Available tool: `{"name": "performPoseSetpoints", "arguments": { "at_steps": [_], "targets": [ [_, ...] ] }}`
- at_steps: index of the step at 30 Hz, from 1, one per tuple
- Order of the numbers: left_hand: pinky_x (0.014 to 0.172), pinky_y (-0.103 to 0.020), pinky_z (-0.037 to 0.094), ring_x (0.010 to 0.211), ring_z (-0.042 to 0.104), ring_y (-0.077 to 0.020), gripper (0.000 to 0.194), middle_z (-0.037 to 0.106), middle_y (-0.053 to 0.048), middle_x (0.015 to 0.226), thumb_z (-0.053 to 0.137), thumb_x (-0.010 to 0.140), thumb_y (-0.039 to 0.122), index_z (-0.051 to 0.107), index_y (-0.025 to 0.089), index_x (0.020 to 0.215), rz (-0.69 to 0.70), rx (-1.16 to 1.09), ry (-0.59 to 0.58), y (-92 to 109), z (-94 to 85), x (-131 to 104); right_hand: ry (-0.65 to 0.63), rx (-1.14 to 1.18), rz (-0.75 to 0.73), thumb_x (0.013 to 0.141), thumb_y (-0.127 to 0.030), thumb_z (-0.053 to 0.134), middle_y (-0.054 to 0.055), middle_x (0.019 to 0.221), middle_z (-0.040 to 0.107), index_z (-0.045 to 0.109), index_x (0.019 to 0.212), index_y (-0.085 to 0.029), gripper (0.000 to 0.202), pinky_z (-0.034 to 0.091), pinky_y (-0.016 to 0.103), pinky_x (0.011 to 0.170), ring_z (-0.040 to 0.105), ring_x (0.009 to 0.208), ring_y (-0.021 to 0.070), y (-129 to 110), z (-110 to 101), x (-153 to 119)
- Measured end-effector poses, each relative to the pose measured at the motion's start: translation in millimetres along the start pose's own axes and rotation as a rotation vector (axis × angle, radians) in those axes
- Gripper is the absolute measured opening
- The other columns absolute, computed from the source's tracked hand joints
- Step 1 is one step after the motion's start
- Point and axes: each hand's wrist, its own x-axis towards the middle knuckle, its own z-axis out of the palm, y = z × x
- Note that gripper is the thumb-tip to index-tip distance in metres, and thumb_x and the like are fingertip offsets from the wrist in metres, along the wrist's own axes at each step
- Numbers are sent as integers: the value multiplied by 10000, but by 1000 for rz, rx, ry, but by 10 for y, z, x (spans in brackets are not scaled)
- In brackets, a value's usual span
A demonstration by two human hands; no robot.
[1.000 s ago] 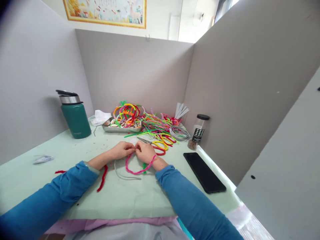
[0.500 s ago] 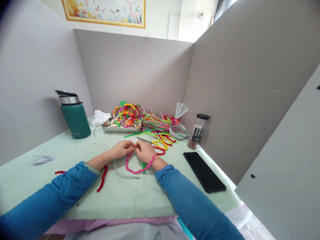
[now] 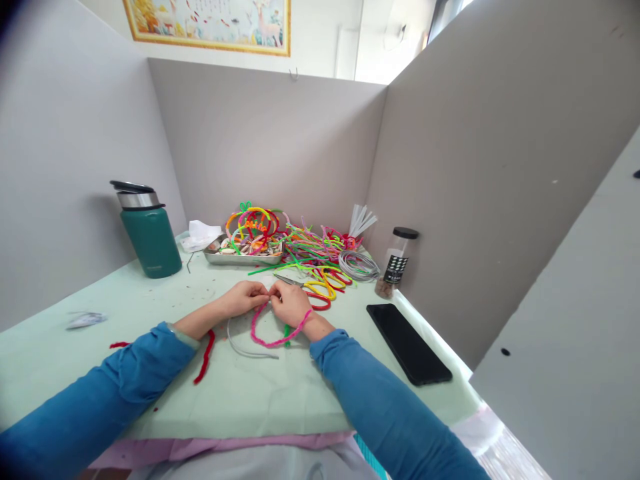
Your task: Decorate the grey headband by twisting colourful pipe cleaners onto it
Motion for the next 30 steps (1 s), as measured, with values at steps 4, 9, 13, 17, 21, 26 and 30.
{"name": "performPoseSetpoints", "arguments": {
  "at_steps": [4, 9, 13, 17, 21, 26, 30],
  "targets": [
    [519, -203, 330, 553, 466, -103, 309, 571, 9, 599, 482, 745, 412, 612, 133, 752, 6, -36, -12, -31, 10, 7, 1, -5, 5, 744, -164, 483, 2, 730, 624, 579, 822, -189, 127, 352, 221, 578, 527, 631, 121, 6, 4, 2],
    [500, -204, 331, 534, 459, -102, 338, 571, 4, 599, 489, 734, 429, 625, 125, 792, -7, -101, -40, -58, 20, 10, 7, -9, -1, 742, -162, 484, 0, 726, 627, 582, 820, -189, 128, 355, 222, 586, 535, 638, 122, 11, 10, 2],
    [493, -204, 331, 523, 456, -101, 355, 566, 5, 592, 495, 724, 437, 631, 122, 817, -21, -140, -53, -70, 23, 10, 1, -6, 4, 744, -162, 483, 1, 727, 628, 582, 822, -188, 129, 357, 221, 587, 534, 637, 121, 5, 7, 1],
    [483, -200, 320, 520, 439, -96, 358, 556, 10, 585, 501, 716, 438, 636, 121, 812, -28, -142, -48, -51, 18, 4, -2, -4, 7, 742, -161, 485, 0, 720, 624, 582, 822, -186, 129, 352, 220, 577, 527, 619, 116, 1, 1, 0],
    [495, -198, 329, 539, 446, -97, 365, 566, 6, 606, 501, 712, 439, 639, 114, 805, -31, -129, -41, -39, 17, 3, -1, 5, 5, 744, -162, 482, -3, 722, 623, 580, 822, -190, 128, 352, 220, 580, 529, 624, 116, 9, 8, 3],
    [526, -204, 356, 584, 484, -112, 386, 600, -9, 655, 497, 716, 447, 645, 110, 832, -14, -115, -49, -48, 17, 10, -2, 19, 15, 748, -166, 485, -4, 730, 622, 581, 829, -192, 129, 355, 223, 584, 532, 628, 117, 17, 17, 6],
    [521, -205, 354, 579, 485, -113, 394, 603, -9, 652, 492, 720, 457, 648, 112, 828, -14, -90, -42, -52, 16, 16, 1, 26, 18, 744, -162, 490, -6, 725, 621, 584, 829, -192, 130, 354, 224, 580, 530, 622, 116, 12, 12, 3]
  ]
}}
